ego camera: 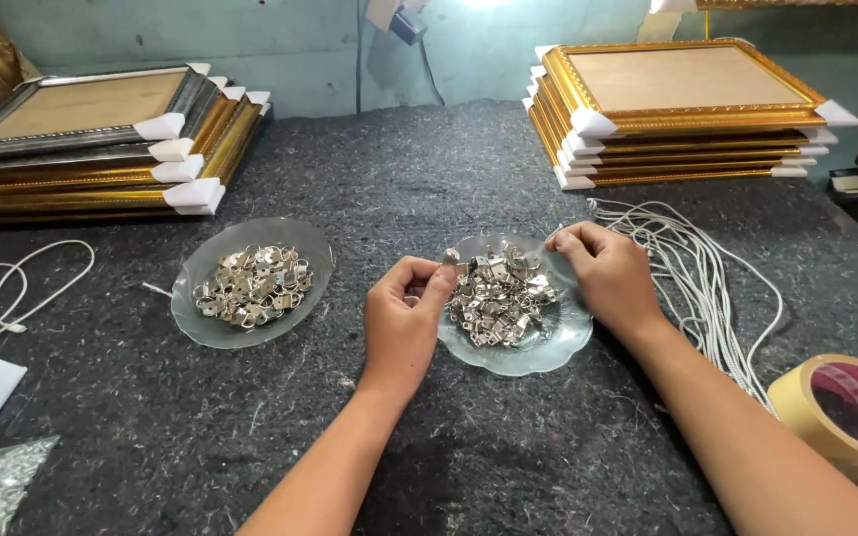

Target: The person is sorting and inspecting small metal hangers for picture frames, preparing them for assembly.

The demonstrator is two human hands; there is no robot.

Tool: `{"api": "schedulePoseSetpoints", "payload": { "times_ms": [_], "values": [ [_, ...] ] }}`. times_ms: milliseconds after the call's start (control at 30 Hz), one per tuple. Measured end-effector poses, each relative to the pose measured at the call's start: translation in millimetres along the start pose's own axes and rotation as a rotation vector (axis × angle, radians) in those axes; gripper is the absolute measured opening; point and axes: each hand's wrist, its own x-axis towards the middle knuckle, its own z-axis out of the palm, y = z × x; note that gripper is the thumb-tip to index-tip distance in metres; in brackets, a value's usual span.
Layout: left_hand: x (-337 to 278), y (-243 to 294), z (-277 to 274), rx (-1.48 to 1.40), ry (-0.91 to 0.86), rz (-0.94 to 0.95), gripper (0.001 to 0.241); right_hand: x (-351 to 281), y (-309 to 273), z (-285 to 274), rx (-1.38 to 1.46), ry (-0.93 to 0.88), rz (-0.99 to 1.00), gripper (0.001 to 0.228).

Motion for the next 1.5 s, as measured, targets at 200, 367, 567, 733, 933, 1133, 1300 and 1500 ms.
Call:
{"api": "schedulePoseSetpoints", "payload": {
  "times_ms": [200, 367, 567, 733, 933, 1133, 1300, 1500],
  "values": [
    [0.3, -0.5, 0.1, 0.015, -0.004, 0.006, 0.012, 4.7, 6.6, 3.1, 0.023, 0.006, -0.002, 0.019],
    [0.5, -1.8, 0.2, 0.017, -0.01, -0.003, 0.012, 0.5, 1.3, 1.2, 0.023, -0.008, 0.015, 0.018],
    [0.3, -1.4, -0.2, 0.017, -0.016, -0.008, 0.011, 5.9, 7.2, 2.0, 0.024, -0.003, 0.008, 0.018],
    [3.2, 10.1, -2.9, 0.071, -0.004, 0.038, 0.011, 9.3, 8.2, -1.5, 0.004, -0.003, -0.022, 0.018],
    [31.2, 39.2, -46.6, 0.359, 0.002, 0.28, 0.007, 9.5, 8.8, -1.4, -0.005, -0.02, -0.061, 0.02],
    [46.6, 82.2, -108.8, 0.485, 0.333, 0.284, 0.01, 10.8, 8.6, 0.8, -0.122, -0.058, -0.06, 0.026],
    [43.1, 88.6, -139.5, 0.903, 0.226, -0.052, 0.03, 6.9, 8.5, -0.4, -0.182, -0.052, -0.01, 0.027],
    [43.6, 86.5, -127.7, 0.431, 0.549, 0.265, 0.033, 4.2, 6.8, -0.7, -0.156, -0.062, -0.008, 0.028]
  ]
}}
